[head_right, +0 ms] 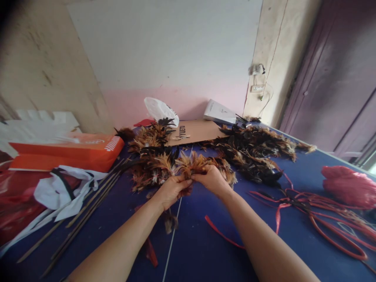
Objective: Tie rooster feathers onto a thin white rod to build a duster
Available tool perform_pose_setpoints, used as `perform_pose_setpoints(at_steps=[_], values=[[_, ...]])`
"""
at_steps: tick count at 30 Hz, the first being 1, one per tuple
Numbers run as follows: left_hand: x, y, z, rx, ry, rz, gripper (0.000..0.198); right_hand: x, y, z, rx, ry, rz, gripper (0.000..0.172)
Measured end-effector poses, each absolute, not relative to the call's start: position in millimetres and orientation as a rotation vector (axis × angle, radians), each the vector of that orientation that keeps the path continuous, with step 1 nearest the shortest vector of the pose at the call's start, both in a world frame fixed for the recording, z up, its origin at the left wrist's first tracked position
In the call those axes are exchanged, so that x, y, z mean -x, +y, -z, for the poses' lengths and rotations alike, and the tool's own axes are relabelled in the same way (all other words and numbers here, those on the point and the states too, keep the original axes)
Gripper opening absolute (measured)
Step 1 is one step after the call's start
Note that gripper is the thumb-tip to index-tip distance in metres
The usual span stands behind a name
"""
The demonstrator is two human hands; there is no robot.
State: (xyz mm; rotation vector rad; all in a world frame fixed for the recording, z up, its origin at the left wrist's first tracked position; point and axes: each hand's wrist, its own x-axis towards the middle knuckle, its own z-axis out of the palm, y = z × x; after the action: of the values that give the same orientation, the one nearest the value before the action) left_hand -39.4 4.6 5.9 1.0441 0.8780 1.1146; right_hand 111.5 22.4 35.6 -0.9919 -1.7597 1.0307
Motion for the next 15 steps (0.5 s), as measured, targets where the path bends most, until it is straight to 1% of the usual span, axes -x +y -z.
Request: perform_pose_setpoints(at_steps=[2,5,9,15], values=[[39.1,4.3,-7.0,-0.992,0.866,-1.134,0.02,-110.6,21.7,-34.6,1.025,-1.702,-1.088,0.021],[40.3,5.4,-8.0,-0.875,0.83,-1.205,0.016,-110.9,21.2,-33.9,1.089,-1.658,-1.16,0.029],[44.1,9.7,-6.2,-0.787,0.818,-1.287,0.013,-111.3,20.6,-32.6,1.183,-1.786,-1.237,0.035],[50.6,14.0,-4.3,-0.747,0.762,-1.289,0.011,-113.1,20.8,-28.6,1.129,-1.928,-1.177,0.024]])
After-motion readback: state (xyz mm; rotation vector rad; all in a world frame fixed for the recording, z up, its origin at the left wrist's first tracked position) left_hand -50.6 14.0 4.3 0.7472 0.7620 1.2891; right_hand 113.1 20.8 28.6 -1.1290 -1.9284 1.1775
